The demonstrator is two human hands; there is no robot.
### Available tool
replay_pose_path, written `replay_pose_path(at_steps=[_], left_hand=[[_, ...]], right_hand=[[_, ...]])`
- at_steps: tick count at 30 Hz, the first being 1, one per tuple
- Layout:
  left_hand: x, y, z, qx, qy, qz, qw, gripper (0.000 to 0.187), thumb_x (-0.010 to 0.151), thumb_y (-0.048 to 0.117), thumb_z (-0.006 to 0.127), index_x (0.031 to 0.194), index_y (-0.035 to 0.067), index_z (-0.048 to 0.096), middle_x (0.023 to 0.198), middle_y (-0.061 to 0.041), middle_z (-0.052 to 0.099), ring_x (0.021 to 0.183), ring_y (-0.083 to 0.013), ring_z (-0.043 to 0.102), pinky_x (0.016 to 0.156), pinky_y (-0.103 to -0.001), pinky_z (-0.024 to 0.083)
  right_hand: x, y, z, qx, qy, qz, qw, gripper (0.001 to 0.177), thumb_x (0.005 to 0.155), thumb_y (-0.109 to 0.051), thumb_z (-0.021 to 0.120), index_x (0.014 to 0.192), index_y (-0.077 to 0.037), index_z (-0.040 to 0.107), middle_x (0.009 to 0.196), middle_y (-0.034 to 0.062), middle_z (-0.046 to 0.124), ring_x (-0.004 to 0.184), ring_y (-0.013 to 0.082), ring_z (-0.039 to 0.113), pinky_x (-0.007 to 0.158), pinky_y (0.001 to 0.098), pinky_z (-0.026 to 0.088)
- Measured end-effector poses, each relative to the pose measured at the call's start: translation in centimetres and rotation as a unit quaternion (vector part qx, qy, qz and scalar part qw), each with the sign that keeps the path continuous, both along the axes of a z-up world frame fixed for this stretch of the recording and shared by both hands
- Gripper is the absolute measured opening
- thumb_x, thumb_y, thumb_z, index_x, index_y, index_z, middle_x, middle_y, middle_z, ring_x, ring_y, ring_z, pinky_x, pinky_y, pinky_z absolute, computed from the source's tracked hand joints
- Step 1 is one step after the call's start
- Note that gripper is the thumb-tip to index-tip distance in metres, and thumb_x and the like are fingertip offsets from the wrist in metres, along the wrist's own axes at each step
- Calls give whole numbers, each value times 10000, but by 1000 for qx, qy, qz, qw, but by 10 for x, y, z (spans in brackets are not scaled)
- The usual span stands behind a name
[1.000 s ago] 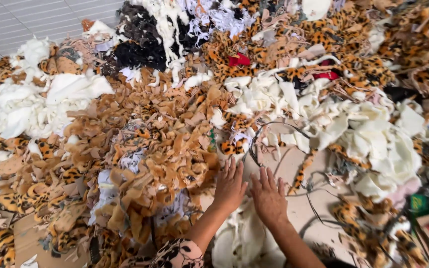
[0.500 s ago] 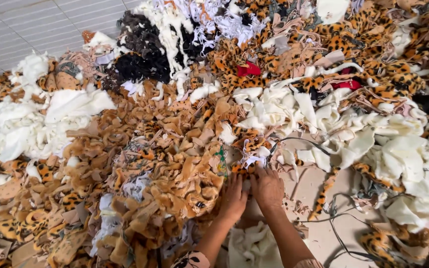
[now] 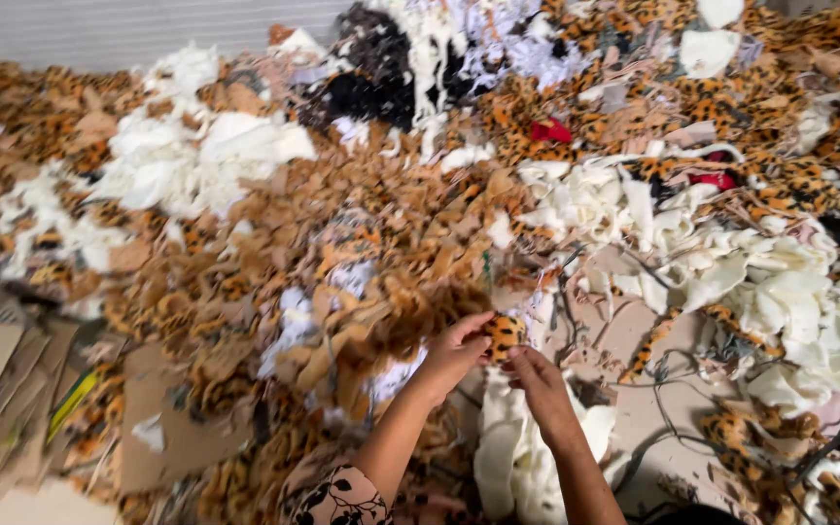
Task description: Stuffing fabric scraps into a cardboard box on the floor
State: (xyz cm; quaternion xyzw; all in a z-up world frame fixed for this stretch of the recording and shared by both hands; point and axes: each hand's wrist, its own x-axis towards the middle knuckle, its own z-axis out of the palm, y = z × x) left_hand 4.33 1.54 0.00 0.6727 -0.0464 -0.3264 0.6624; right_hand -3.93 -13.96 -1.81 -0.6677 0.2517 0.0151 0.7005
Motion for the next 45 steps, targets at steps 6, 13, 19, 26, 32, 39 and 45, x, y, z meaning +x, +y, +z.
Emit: replay_pose_path(at_steps=[6,13,19,26,32,39,45], left_hand=[[-88,48,33,-13,29,-52,998,415,1026,103,561,1436,40,574,1104,-88,693,957,-145,661,893,-250,567],[-126,89,-131,-57,36,199,978,456,952,60,546,1397,59,642,1198,-259,694,1131,-345,684,884,-410,633],[-124,89,-121,37,-53,198,978,429,944,72,539,1345,109,687,1153,-201,748,1086,-272,736,831,-290,618],[-125,111,-69,26,-50,135,989,474,1024,210,526,1489,125,557,1419,-215,599,1319,-318,600,1040,-452,531],[-142,87,-85,-64,37,150,986,547,1075,322,549,1552,73,455,1538,-286,457,1402,-440,489,1114,-566,440],[-154,77,-23,75,153,114,979,548,1021,394,478,1527,187,515,1517,-45,587,1364,-211,596,1077,-344,494],[-155,95,-10,21,174,191,966,646,945,436,584,1526,161,521,1527,-62,588,1365,-226,613,1093,-344,516]], right_hand=[[-43,31,-8,262,-82,38,961,260,1059,-228,566,1006,-21,714,925,156,749,797,244,697,782,394,603],[-53,13,-72,-140,-34,45,989,209,962,-128,719,1142,-23,735,1030,190,773,922,254,710,779,358,592],[0,47,-79,-568,-103,57,815,275,912,-272,717,1170,-179,716,1038,103,694,1003,356,692,827,509,608],[27,34,-125,-628,-31,139,765,166,961,-358,626,1058,-315,753,997,-59,723,1158,207,639,1151,498,386],[-19,27,-113,-611,-207,83,759,101,885,-267,727,968,-311,765,927,-54,699,1018,197,665,969,433,530],[33,30,-89,-615,113,232,745,727,972,-690,400,1578,-294,322,1587,118,431,1520,342,306,1240,680,89],[2,49,-69,-530,-89,145,831,287,915,-243,685,1154,-103,611,1080,162,678,926,417,674,676,575,563]])
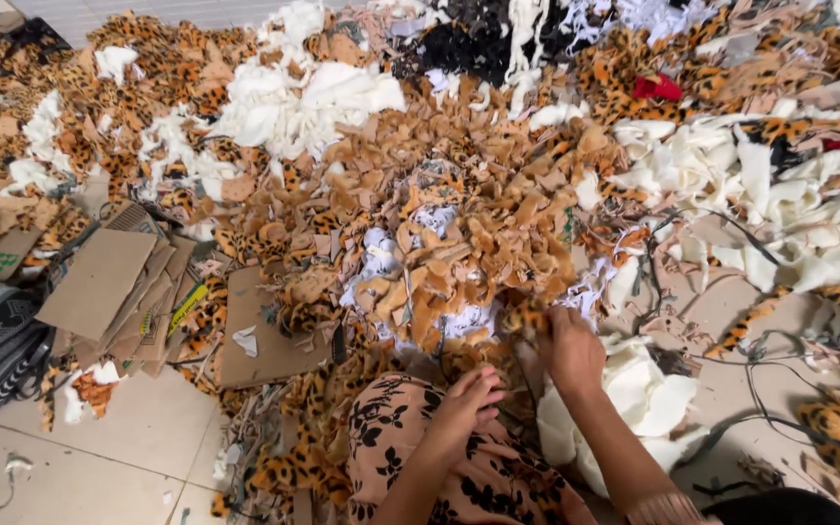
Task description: Stuffing fabric scraps into a cardboard box on the floor
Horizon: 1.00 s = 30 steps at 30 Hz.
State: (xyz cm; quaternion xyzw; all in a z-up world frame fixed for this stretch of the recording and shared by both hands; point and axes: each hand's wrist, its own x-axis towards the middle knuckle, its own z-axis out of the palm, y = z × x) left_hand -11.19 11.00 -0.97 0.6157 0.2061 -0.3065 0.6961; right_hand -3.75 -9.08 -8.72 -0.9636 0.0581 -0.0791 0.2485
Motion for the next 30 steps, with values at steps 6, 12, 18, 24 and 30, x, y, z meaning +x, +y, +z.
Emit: replay_pose_path(at_steps=[6,12,18,24,30], left_hand=[[-1,-29,-63,-72,9,-86,994,930,864,695,514,1647,317,183,1718,-129,164,1451,-552,370,963,-571,579],[-23,-34,-85,-94,-4,-143,985,601,986,447,581,1478,111,502,1219,-169,666,963,-233,668,807,-279,602],[-29,-34,-48,10,-65,-234,970,434,983,400,613,1370,205,602,1085,24,657,829,-85,586,729,-194,530],[-15,-42,-47,-39,-148,-171,973,454,1076,247,558,1455,1,512,1314,-269,608,1066,-258,651,741,-286,514],[4,-54,-38,-51,-113,-145,982,468,1115,309,483,1488,27,482,1393,-239,585,1159,-284,661,790,-310,566]], right_hand=[[-121,2,7,-105,-60,195,973,365,838,-81,669,1183,-123,557,1000,126,600,794,318,613,629,455,536],[-138,-26,61,452,299,15,840,441,924,-423,587,1084,-48,755,1267,80,653,1096,277,764,1007,394,656],[-129,-41,46,673,232,-100,696,240,787,-55,790,1016,-13,734,1036,173,783,1005,322,694,1031,535,526],[-113,-53,98,585,31,-52,809,489,783,88,786,1237,-33,651,1052,124,720,931,252,696,794,428,590],[-68,-83,118,510,-10,70,857,253,802,57,821,1005,-76,753,878,-4,735,830,75,656,775,248,567]])
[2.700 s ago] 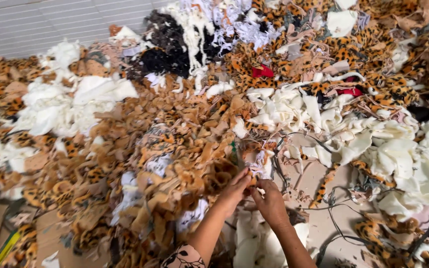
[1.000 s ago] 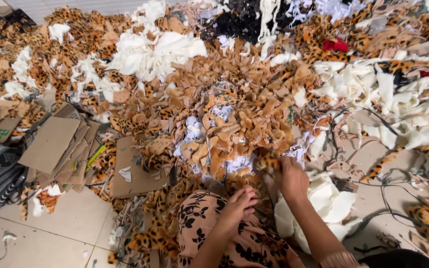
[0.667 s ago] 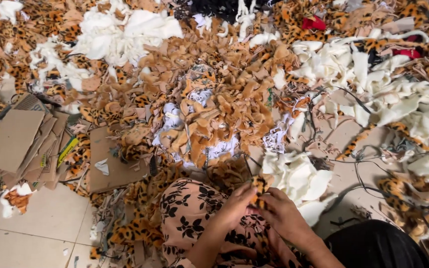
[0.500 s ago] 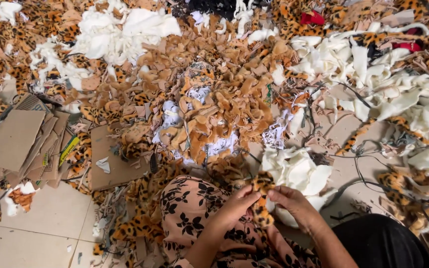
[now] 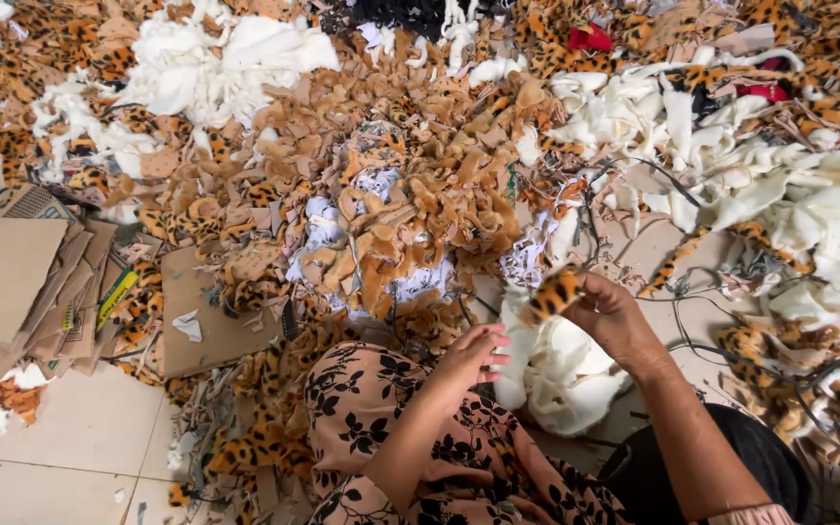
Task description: Stuffing fabric scraps into a cardboard box on the floor
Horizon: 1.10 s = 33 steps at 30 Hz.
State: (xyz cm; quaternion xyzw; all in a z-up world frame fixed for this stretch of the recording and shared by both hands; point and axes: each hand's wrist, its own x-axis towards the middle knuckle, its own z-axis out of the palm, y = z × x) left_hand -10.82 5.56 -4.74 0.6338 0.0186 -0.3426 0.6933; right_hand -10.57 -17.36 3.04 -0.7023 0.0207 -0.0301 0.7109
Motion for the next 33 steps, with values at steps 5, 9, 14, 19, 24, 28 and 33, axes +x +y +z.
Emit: replay_pose_path(at_steps=[5,9,14,19,24,28,33], left_hand=[[-8,5,25,-33,4,-9,999,584,1129,378,404,1562,-11,362,1559,-335,396,1379,-451,495,1034,-528,493],[-13,5,0,-27,11,-17,999,649,1125,421,419,1580,-32,325,1625,-350,279,1445,-516,379,1127,-641,386],[-25,-1,-67,-13,15,-14,1000,590,1104,431,500,1566,71,430,1594,-315,356,1415,-496,424,1121,-632,394],[-30,2,-70,3,12,-26,1000,526,1089,362,520,1531,77,486,1554,-296,433,1382,-454,503,1106,-581,440],[-24,6,-90,-25,37,28,999,511,1080,317,511,1512,44,491,1524,-283,468,1351,-415,556,1100,-556,459],[-17,0,-101,-33,43,55,997,489,1068,310,521,1485,55,520,1492,-266,516,1332,-413,578,1075,-559,475],[-16,-3,-92,-45,28,70,996,480,1084,335,485,1484,77,542,1483,-241,534,1352,-400,557,1044,-517,497]], right_hand=[[-19,-14,-52,-333,-192,56,922,362,745,-69,861,1077,-17,725,1242,199,690,1271,458,578,1089,644,405],[-69,-28,-109,-548,84,114,824,283,801,-282,814,1082,-256,791,1530,-103,566,1530,297,386,1157,743,317],[-65,-16,-98,-530,37,-28,846,207,901,-344,728,1078,-255,787,1121,12,774,1074,252,739,918,426,612],[-13,9,-105,-505,237,9,830,505,903,-653,649,1316,-362,641,1050,-16,793,1088,257,729,928,468,598],[19,-7,-106,-450,192,56,870,448,812,-318,744,1259,-320,719,954,10,830,1025,303,752,938,489,572],[19,-19,-5,-332,67,20,941,517,844,-5,733,1332,-177,721,939,154,799,877,357,730,830,479,553],[-11,-23,17,-286,-26,4,958,244,836,-21,804,1050,-138,816,869,66,784,794,210,665,691,312,535]])
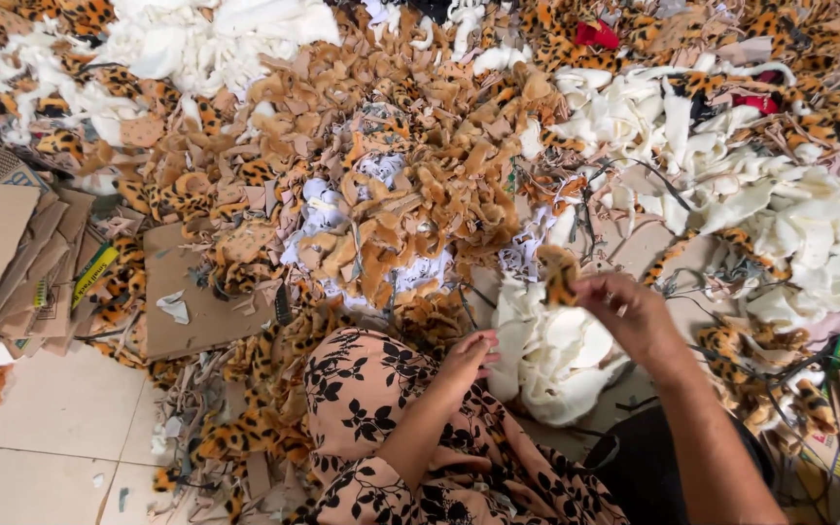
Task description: Stuffing fabric scraps into a cardboard box on the floor
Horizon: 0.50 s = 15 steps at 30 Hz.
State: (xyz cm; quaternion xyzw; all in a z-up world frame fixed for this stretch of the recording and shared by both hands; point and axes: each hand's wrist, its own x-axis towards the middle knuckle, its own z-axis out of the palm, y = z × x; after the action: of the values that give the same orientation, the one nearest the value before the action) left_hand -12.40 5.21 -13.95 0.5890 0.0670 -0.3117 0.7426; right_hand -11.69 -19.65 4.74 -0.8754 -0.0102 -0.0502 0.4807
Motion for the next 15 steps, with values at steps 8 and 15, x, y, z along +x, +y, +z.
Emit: replay_pose_path(at_steps=[8,15], left_hand=[[1,-18,4,183,-359,-44,914,635,1056,171,482,1602,257,170,1690,-115,208,1140,-245,286,927,-390,222],[-18,-52,99,452,-232,-348,788,761,1084,363,355,1663,146,-88,1731,-59,-231,1575,-312,-250,1238,-630,-110]], right_hand=[[-80,24,-121,-174,96,30,980,196,934,-99,667,1105,-138,755,1117,99,793,921,269,791,842,437,664],[-27,59,-122,-364,263,-80,890,778,933,-735,102,1635,-404,54,1733,35,-147,1578,305,-152,1181,720,-35]])
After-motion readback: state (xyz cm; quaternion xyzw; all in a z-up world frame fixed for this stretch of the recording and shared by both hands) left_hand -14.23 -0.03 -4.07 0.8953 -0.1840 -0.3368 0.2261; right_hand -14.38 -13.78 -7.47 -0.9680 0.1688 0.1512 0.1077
